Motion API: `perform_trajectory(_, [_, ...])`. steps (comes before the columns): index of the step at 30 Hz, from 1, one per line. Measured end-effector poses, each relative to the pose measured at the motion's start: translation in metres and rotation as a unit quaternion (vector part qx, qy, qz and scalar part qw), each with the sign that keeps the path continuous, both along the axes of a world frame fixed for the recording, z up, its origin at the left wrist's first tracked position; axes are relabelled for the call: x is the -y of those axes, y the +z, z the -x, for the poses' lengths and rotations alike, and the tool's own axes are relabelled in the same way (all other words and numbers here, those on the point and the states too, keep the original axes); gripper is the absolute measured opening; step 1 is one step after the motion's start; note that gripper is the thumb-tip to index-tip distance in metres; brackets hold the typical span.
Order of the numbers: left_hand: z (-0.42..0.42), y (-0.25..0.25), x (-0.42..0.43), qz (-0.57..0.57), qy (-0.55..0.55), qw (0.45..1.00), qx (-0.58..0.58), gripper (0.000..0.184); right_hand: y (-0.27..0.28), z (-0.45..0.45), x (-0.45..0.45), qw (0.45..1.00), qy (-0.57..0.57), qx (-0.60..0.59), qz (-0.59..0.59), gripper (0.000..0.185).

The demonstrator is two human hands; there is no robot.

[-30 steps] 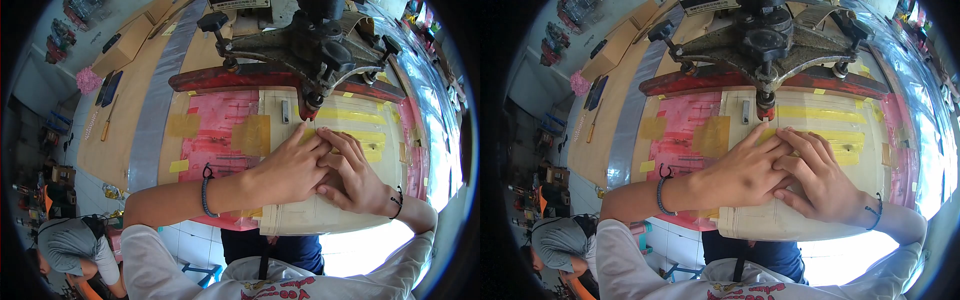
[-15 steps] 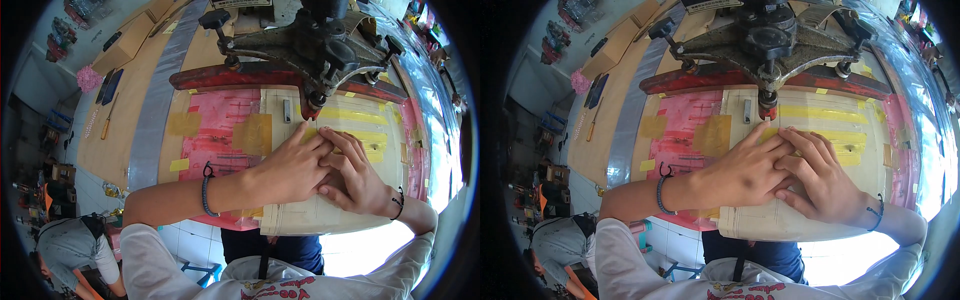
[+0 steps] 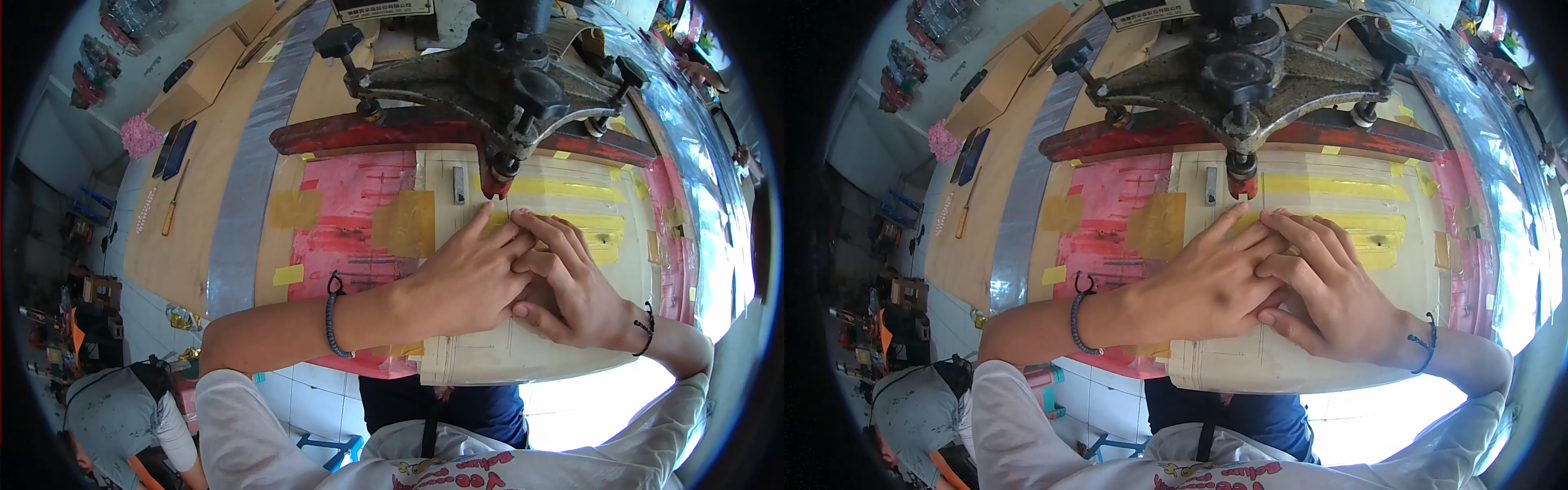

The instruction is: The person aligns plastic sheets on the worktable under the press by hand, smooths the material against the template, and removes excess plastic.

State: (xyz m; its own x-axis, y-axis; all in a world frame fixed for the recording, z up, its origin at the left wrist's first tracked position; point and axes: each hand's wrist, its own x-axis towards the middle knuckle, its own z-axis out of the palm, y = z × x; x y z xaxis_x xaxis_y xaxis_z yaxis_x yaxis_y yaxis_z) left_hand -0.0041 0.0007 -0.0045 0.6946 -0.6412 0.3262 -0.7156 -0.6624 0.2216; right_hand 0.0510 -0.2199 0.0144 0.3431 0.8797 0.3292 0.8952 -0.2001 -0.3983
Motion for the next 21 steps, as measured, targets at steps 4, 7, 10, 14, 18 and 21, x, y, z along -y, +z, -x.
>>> perform_trajectory(4, [-0.0011,0.0,0.0015,0.005,0.008,1.0,-0.007,0.045,0.001,0.0004,-0.0012,1.0,-0.002,0.001,-0.004,0.046])
perform_trajectory(7, [-0.0011,0.0017,0.0012,-0.007,0.01,1.0,-0.008,0.047,0.001,0.0005,-0.0016,1.0,-0.004,-0.001,-0.008,0.046])
perform_trajectory(10, [-0.0007,0.0031,0.0009,-0.024,0.008,1.0,-0.01,0.048,-0.0008,0.0014,-0.0012,1.0,-0.004,-0.002,-0.011,0.046])
perform_trajectory(14, [-0.0009,0.0001,0.0012,-0.014,0.009,1.0,-0.014,0.049,0.0008,0.0014,-0.0011,1.0,-0.007,-0.003,-0.005,0.047])
perform_trajectory(18, [-0.0014,-0.001,0.0009,0.0,0.012,1.0,-0.004,0.049,0.0017,0.0009,-0.0016,1.0,-0.006,-0.005,0.001,0.047])
perform_trajectory(21, [-0.0015,0.0013,0.001,0.005,0.009,1.0,-0.012,0.048,0.0011,0.0003,-0.0007,1.0,-0.006,-0.016,0.003,0.047])
